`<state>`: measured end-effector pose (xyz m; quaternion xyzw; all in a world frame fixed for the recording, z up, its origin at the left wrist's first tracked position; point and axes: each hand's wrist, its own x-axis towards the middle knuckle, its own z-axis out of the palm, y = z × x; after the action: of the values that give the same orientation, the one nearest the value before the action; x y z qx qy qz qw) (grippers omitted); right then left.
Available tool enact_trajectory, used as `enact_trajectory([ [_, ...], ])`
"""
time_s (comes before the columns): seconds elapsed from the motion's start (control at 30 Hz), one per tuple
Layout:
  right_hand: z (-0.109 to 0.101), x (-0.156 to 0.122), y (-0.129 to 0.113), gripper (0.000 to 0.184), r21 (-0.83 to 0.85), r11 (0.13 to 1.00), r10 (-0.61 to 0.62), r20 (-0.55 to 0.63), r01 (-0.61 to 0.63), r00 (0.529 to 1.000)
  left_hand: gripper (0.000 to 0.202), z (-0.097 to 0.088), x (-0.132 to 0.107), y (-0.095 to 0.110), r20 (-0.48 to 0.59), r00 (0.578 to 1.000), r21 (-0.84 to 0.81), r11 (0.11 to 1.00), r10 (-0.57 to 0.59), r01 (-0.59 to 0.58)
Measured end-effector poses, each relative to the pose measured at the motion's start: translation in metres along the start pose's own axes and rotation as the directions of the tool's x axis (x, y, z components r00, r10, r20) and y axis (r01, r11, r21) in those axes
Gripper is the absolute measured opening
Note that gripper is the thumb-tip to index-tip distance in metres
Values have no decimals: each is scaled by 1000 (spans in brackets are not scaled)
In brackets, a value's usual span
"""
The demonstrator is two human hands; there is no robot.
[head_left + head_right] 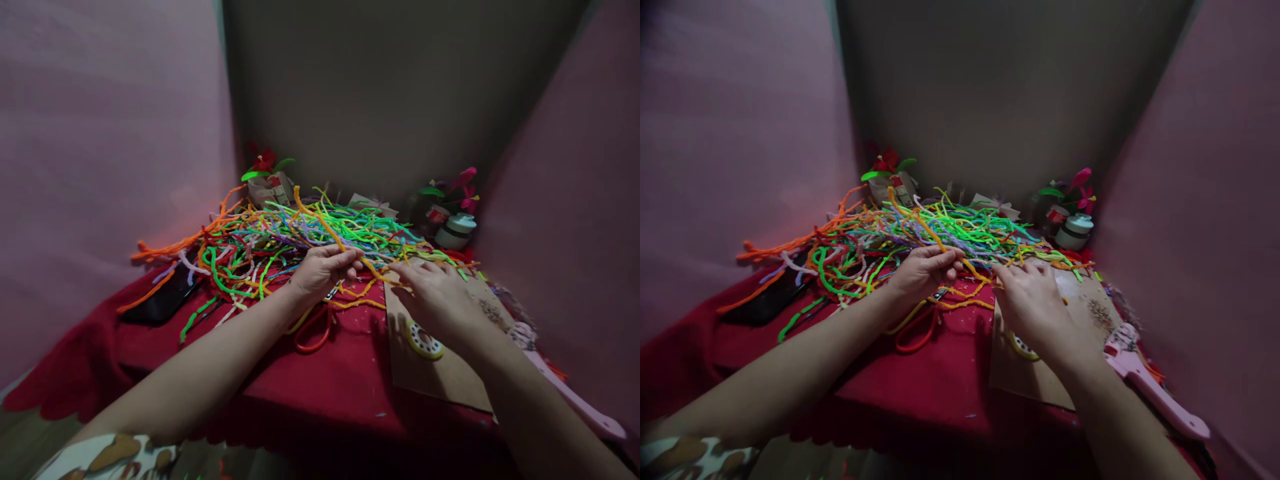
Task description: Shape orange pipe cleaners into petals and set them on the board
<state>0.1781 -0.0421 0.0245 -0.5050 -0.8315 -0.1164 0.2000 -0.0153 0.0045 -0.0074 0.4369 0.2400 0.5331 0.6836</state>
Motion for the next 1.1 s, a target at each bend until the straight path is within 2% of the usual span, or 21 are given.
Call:
enact_trajectory([
  [0.07,4,0,-10,22,-115,988,-96,33,99,995,19,4,-3,-3,34,999,5,1000,18,-18],
  [0.13,9,1,-18,21,-113,987,-113,46,118,993,21,7,-5,-5,56,998,-11,1000,16,-16],
  [0.2,12,1,-22,23,-104,993,-54,3,54,999,22,7,-5,-4,27,999,-27,999,20,-19],
  [0.27,14,1,-21,23,-90,996,-2,-65,-3,998,20,5,-2,-1,-53,998,-44,999,27,-30],
  [0.37,15,-1,-15,24,-47,999,7,-141,-13,990,17,0,2,4,-174,981,-62,994,81,-93],
  [0.43,15,-2,-11,24,-18,1000,13,-153,-16,988,17,-3,5,7,-206,970,-64,988,126,-142],
  [0.57,14,-1,-9,24,24,999,36,-135,-33,990,14,-6,6,11,-213,969,-88,985,125,-147],
  [0.77,16,0,-4,24,90,994,73,-169,-58,983,9,-7,6,13,-214,968,-93,983,133,-156],
  [1.0,17,2,0,24,109,977,193,-112,-181,975,10,-7,6,17,-266,955,-77,985,132,-157],
  [1.1,14,3,5,25,185,954,251,-66,-235,966,18,-8,7,18,-264,955,-86,982,139,-167],
])
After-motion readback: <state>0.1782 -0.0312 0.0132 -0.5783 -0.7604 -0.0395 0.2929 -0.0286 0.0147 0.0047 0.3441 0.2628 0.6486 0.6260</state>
